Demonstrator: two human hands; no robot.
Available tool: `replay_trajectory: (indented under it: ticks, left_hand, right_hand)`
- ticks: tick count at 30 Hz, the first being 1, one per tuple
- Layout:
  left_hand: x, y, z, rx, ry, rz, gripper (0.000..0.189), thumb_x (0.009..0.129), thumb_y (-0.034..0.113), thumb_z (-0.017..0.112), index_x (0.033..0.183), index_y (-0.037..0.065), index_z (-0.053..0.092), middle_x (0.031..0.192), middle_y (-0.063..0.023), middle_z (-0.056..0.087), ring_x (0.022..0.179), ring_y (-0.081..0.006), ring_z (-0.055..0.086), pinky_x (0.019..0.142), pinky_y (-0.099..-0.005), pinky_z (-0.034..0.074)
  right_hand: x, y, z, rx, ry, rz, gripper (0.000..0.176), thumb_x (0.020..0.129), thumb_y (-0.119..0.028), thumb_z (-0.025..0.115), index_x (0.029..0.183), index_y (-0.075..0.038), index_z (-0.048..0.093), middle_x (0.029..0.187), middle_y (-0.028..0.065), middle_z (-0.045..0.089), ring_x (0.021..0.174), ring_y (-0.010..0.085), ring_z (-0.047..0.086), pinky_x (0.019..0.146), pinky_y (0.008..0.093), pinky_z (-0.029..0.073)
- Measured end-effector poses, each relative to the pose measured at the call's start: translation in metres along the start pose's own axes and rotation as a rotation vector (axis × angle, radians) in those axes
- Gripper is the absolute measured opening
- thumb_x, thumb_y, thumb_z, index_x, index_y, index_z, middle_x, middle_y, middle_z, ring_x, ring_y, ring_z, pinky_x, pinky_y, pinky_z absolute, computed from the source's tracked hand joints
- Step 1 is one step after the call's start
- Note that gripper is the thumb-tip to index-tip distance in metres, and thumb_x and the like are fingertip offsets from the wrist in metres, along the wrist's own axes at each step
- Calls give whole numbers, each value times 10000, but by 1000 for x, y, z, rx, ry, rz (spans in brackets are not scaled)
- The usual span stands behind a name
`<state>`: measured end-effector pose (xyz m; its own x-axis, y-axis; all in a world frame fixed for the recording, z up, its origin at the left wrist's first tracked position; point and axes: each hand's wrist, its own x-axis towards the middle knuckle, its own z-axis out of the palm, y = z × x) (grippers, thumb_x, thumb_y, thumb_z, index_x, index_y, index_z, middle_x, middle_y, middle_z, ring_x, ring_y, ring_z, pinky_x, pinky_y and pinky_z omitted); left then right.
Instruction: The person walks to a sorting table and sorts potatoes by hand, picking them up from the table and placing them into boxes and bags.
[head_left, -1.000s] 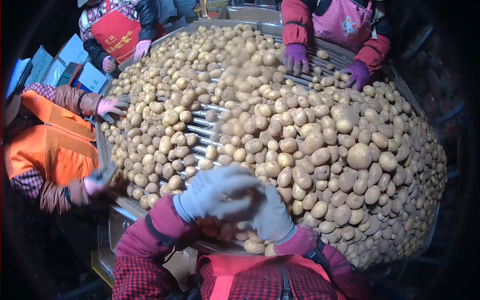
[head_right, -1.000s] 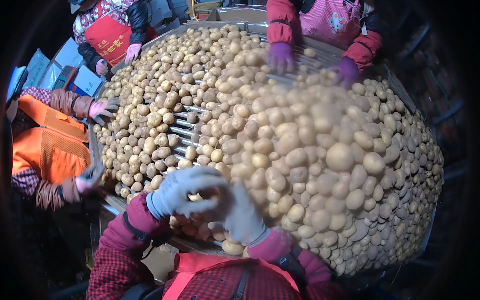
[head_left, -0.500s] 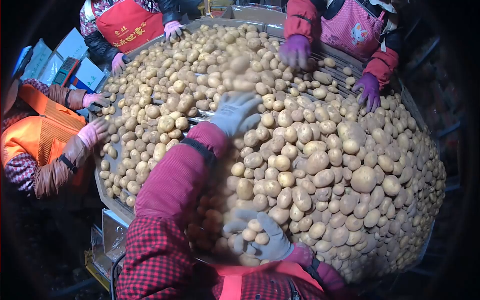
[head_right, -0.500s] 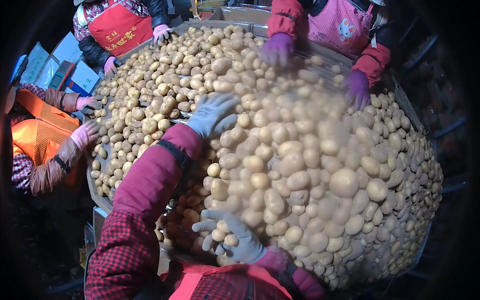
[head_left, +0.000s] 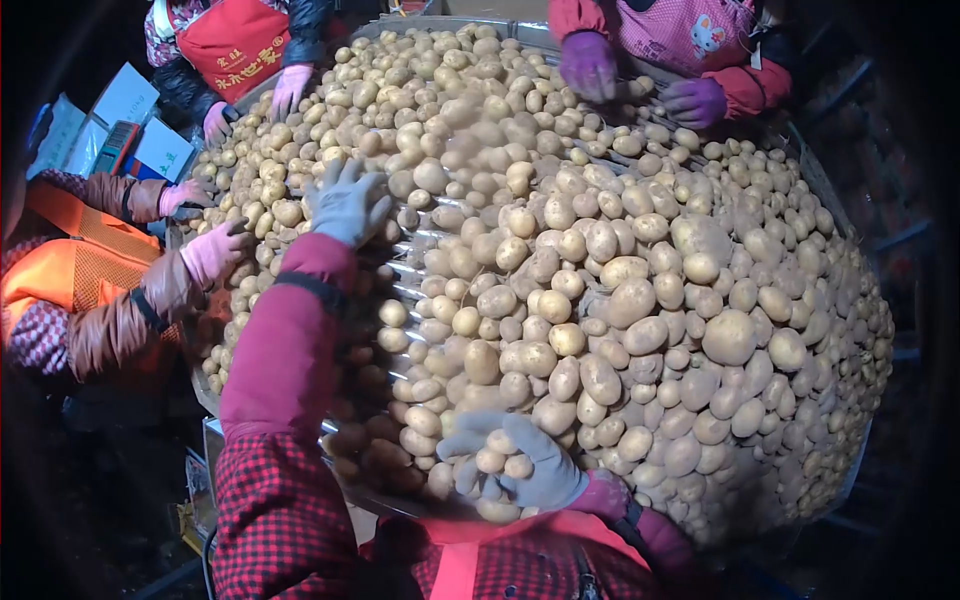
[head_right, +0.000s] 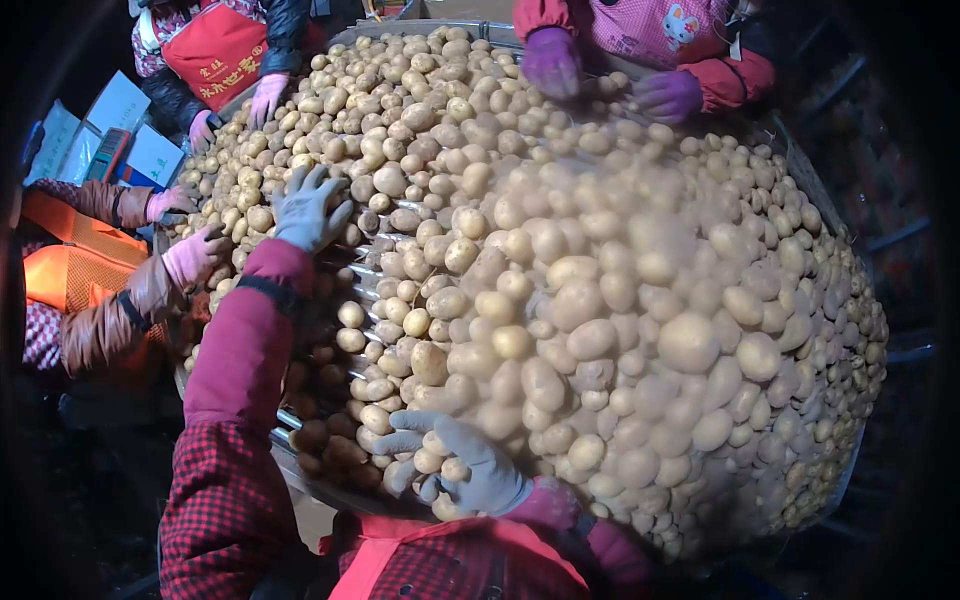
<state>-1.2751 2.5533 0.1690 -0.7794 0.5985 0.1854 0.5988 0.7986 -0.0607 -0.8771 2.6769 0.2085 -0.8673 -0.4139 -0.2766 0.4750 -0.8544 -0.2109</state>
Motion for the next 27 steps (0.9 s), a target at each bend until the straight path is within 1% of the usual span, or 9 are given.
replay_trajectory:
  ticks: [8, 9, 12, 13, 14, 18, 22, 26, 27]
  left_hand:
    - [-66, -36, -25, 123, -73, -110, 388, 866, 408, 726, 1240, 324, 669, 1474, -91, 503, 1425, -426, 368, 1097, -697, 244]
    - [-70, -33, -26, 199, 1, -81, 338, 883, 346, 717, 1207, 264, 669, 1398, -97, 547, 1362, -387, 443, 1084, -630, 302]
    - [-58, -16, -31, -43, 228, 200, 337, 895, 277, 713, 1213, 177, 668, 1355, -105, 604, 1256, -373, 548, 1060, -539, 398]
    - [-53, -5, -36, -155, 190, 284, 319, 897, 225, 709, 1199, 133, 663, 1252, -112, 645, 1157, -349, 601, 985, -475, 459]
    - [-44, 1, -25, -276, 107, 289, 353, 889, 254, 712, 1217, 138, 656, 1259, -134, 636, 1132, -357, 604, 949, -483, 489]
    - [-13, 40, -2, -72, -75, 191, 291, 901, 279, 668, 1158, 144, 654, 1170, -132, 648, 1074, -352, 624, 887, -476, 514]
    - [-7, 31, 4, -50, -163, 160, 334, 905, 314, 680, 1204, 166, 667, 1134, -122, 652, 1127, -319, 609, 909, -459, 513]
    - [-37, 15, -10, -407, -44, 124, 271, 924, 292, 684, 1142, 132, 701, 1075, -115, 687, 1037, -354, 659, 866, -459, 533]
    - [-52, 14, -26, -573, -50, 24, 290, 967, 282, 665, 1198, 109, 698, 1074, -115, 705, 1020, -296, 689, 887, -394, 537]
  right_hand:
    - [1, -1, 8, -62, 55, -5, 697, 1049, -558, 445, 1521, -51, 371, 1440, 200, 502, 1094, 283, 672, 722, 237, 520]
    - [1, 0, 3, -88, 27, -12, 724, 1043, -577, 439, 1526, -43, 361, 1444, 194, 502, 1104, 278, 671, 730, 237, 522]
    - [3, 1, -1, 5, -5, 8, 758, 1010, -535, 556, 1541, -42, 334, 1443, 177, 504, 1121, 262, 661, 760, 243, 516]
    - [4, 1, -1, 14, -49, 11, 774, 991, -509, 601, 1544, -43, 326, 1445, 173, 503, 1124, 257, 659, 764, 243, 518]
    - [5, -2, -1, 19, -91, 16, 795, 971, -483, 646, 1547, -43, 319, 1447, 168, 503, 1127, 252, 657, 768, 243, 519]
    - [3, 0, -5, -33, -105, -6, 901, 881, -392, 794, 1552, -47, 301, 1463, 156, 494, 1138, 241, 650, 776, 231, 520]
    - [4, -3, -3, 49, -115, 32, 886, 896, -384, 777, 1560, -52, 292, 1483, 164, 479, 1148, 250, 649, 789, 234, 516]
    - [2, 5, -7, -40, -78, -18, 796, 945, -341, 720, 1558, -56, 300, 1488, 182, 475, 1165, 269, 651, 777, 232, 527]
    - [2, 1, -4, -6, -64, -6, 762, 963, -328, 694, 1558, -58, 302, 1489, 189, 475, 1166, 276, 652, 776, 234, 529]
